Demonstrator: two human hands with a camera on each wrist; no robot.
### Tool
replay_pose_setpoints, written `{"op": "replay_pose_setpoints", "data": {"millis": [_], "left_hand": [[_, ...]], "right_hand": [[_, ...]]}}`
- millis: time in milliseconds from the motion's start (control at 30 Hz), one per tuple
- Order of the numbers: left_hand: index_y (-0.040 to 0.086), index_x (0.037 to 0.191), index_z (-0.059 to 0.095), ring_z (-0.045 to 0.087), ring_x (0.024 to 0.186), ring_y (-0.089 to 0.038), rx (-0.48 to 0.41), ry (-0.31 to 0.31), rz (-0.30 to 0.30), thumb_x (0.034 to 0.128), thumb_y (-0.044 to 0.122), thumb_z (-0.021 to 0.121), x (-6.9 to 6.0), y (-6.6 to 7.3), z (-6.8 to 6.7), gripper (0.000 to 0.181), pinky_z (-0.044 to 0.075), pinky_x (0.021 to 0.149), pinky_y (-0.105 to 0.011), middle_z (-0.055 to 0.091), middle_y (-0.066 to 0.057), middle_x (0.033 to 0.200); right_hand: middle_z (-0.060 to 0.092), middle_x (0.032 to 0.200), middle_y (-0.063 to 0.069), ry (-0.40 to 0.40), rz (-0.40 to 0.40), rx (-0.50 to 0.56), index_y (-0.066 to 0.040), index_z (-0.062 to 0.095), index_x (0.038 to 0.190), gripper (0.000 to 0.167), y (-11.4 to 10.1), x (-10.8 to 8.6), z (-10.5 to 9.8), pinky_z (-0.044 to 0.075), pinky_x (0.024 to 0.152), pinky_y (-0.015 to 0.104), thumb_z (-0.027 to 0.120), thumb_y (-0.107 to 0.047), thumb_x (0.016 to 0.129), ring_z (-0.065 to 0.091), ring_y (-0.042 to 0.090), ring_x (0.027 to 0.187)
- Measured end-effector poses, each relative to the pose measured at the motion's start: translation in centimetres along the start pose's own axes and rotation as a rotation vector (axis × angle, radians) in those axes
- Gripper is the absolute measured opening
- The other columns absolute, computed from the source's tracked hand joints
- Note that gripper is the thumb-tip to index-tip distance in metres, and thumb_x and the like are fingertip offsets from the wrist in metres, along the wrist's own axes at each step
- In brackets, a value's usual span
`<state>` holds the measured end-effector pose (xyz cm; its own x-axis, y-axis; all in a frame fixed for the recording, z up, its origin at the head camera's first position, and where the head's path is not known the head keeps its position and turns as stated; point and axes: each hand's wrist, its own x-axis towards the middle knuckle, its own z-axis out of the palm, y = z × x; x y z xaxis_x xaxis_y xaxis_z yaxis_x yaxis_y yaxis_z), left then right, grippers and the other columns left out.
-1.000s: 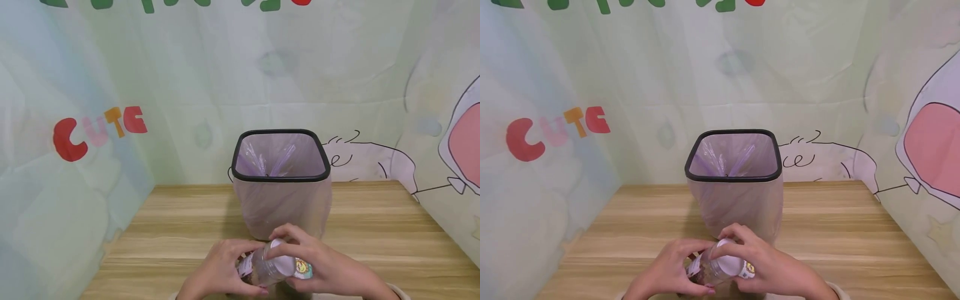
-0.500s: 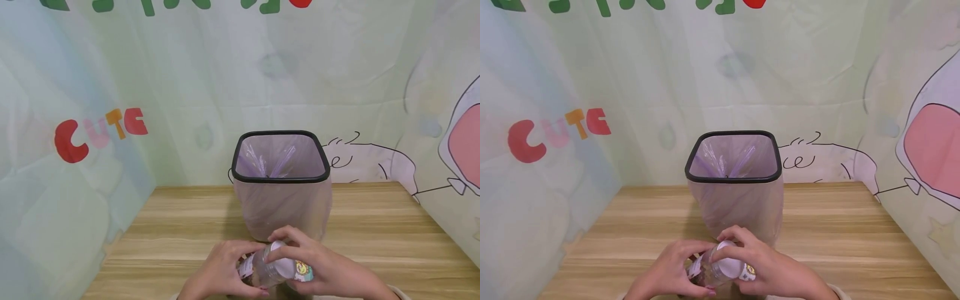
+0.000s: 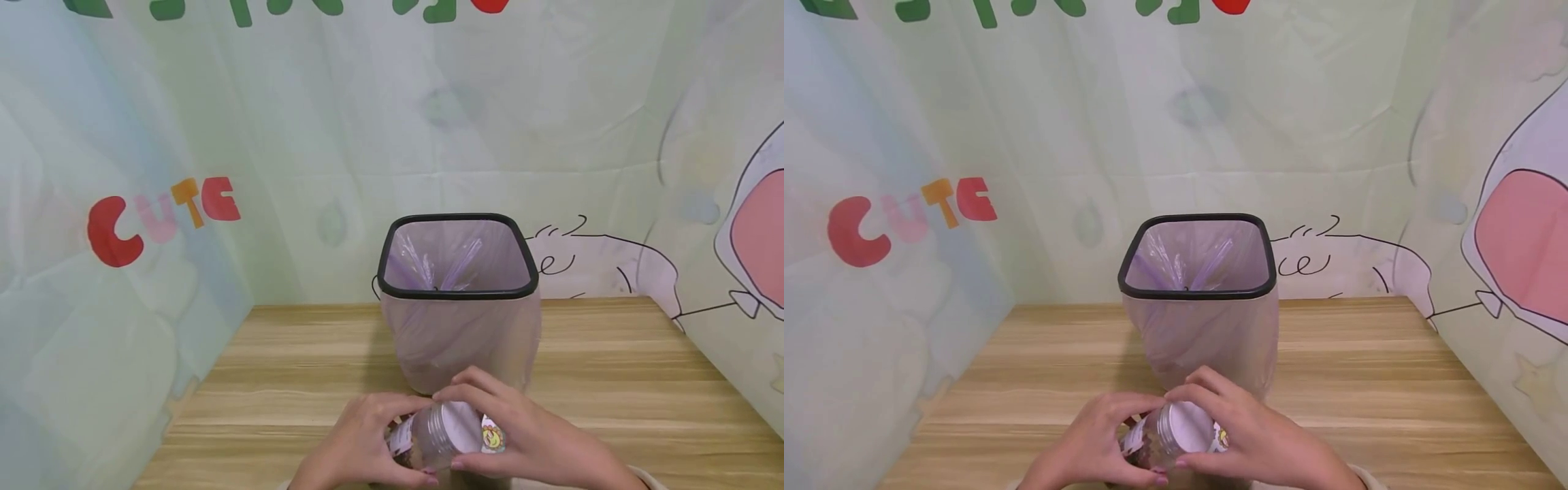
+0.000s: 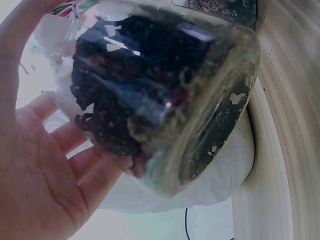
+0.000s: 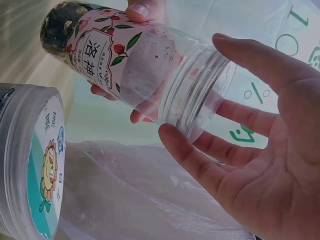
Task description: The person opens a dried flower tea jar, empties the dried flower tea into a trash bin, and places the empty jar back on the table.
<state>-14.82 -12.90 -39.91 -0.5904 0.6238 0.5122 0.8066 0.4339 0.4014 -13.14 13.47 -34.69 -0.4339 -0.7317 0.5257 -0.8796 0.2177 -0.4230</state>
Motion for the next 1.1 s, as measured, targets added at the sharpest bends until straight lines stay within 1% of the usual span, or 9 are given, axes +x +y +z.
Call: {"op": "replay_pose_setpoints", "data": {"millis": [133, 233, 400, 567, 667, 767, 867, 967, 1100], "left_hand": [[0.035, 0.126, 0.065, 0.058, 0.087, 0.01, -0.008, -0.01, -0.024, 0.0653, 0.061, 0.086, -0.05, 0.09, -0.08, 0.069, 0.048, 0.07, -0.013, 0.065, 0.025, 0.104], [0.037, 0.125, 0.065, 0.057, 0.086, 0.01, -0.015, -0.011, -0.033, 0.0652, 0.061, 0.086, -0.08, 0.13, -0.06, 0.068, 0.049, 0.07, -0.014, 0.065, 0.026, 0.103], [0.034, 0.123, 0.065, 0.056, 0.084, 0.011, 0.0, 0.005, 0.004, 0.0648, 0.06, 0.086, 0.04, 0.07, 0.01, 0.067, 0.048, 0.067, -0.013, 0.065, 0.025, 0.102], [0.033, 0.123, 0.066, 0.056, 0.084, 0.011, 0.007, 0.012, 0.022, 0.0649, 0.06, 0.086, 0.14, 0.04, 0.01, 0.067, 0.048, 0.066, -0.013, 0.066, 0.024, 0.103], [0.032, 0.124, 0.066, 0.056, 0.084, 0.01, 0.012, 0.019, 0.034, 0.0652, 0.06, 0.086, 0.18, 0.02, 0.0, 0.068, 0.048, 0.065, -0.013, 0.066, 0.023, 0.104], [0.031, 0.124, 0.066, 0.056, 0.084, 0.01, 0.016, 0.024, 0.047, 0.0659, 0.06, 0.086, 0.24, 0.0, 0.0, 0.068, 0.048, 0.065, -0.012, 0.066, 0.022, 0.104], [0.03, 0.124, 0.066, 0.056, 0.085, 0.01, 0.013, 0.023, 0.053, 0.0663, 0.059, 0.086, 0.27, 0.0, 0.01, 0.068, 0.047, 0.067, -0.011, 0.067, 0.021, 0.105], [0.029, 0.125, 0.066, 0.057, 0.086, 0.01, 0.003, 0.019, 0.048, 0.0665, 0.059, 0.086, 0.2, -0.01, 0.03, 0.068, 0.047, 0.068, -0.011, 0.067, 0.021, 0.106], [0.029, 0.124, 0.067, 0.057, 0.085, 0.01, 0.0, 0.009, 0.021, 0.0664, 0.061, 0.085, 0.09, 0.03, 0.02, 0.068, 0.048, 0.068, -0.012, 0.066, 0.022, 0.104]], "right_hand": [[0.048, 0.127, -0.006, 0.008, -0.033, 0.013, -0.022, 0.054, 0.135, 0.052, 0.15, -0.02, -0.07, 0.052, 0.083, 0.024, 0.078, -0.025, 0.088, 0.054, 0.009, 0.108], [0.047, 0.128, -0.005, 0.016, -0.067, -0.015, -0.023, 0.055, 0.135, 0.053, 0.31, -0.13, -0.16, 0.051, 0.083, 0.024, 0.079, -0.023, 0.087, 0.054, 0.011, 0.108], [0.047, 0.131, -0.001, 0.023, -0.115, -0.05, -0.022, 0.056, 0.135, 0.058, 0.52, -0.3, -0.29, 0.052, 0.082, 0.024, 0.08, -0.016, 0.084, 0.053, 0.013, 0.11], [0.046, 0.134, 0.006, 0.018, -0.155, -0.021, -0.02, 0.056, 0.133, 0.062, 0.52, -0.19, -0.43, 0.052, 0.084, 0.025, 0.081, -0.007, 0.078, 0.052, 0.017, 0.115], [0.045, 0.135, 0.005, 0.013, -0.167, -0.018, -0.021, 0.057, 0.132, 0.062, 0.52, -0.13, -0.49, 0.052, 0.085, 0.025, 0.081, -0.005, 0.077, 0.051, 0.018, 0.116], [0.044, 0.136, 0.004, 0.005, -0.16, -0.019, -0.022, 0.058, 0.131, 0.063, 0.49, -0.1, -0.52, 0.052, 0.086, 0.026, 0.081, -0.004, 0.075, 0.051, 0.018, 0.117], [0.042, 0.138, 0.003, -0.01, -0.142, -0.008, -0.023, 0.057, 0.131, 0.061, 0.39, -0.16, -0.51, 0.053, 0.086, 0.027, 0.082, -0.008, 0.077, 0.05, 0.019, 0.118], [0.039, 0.142, 0.003, -0.025, -0.098, -0.007, -0.024, 0.055, 0.135, 0.06, 0.09, -0.28, -0.45, 0.052, 0.089, 0.03, 0.083, -0.021, 0.082, 0.047, 0.02, 0.123], [0.038, 0.144, -0.001, -0.011, -0.022, -0.037, -0.024, 0.049, 0.142, 0.067, -0.36, -0.27, -0.28, 0.05, 0.092, 0.031, 0.081, -0.036, 0.084, 0.044, 0.016, 0.126]]}}
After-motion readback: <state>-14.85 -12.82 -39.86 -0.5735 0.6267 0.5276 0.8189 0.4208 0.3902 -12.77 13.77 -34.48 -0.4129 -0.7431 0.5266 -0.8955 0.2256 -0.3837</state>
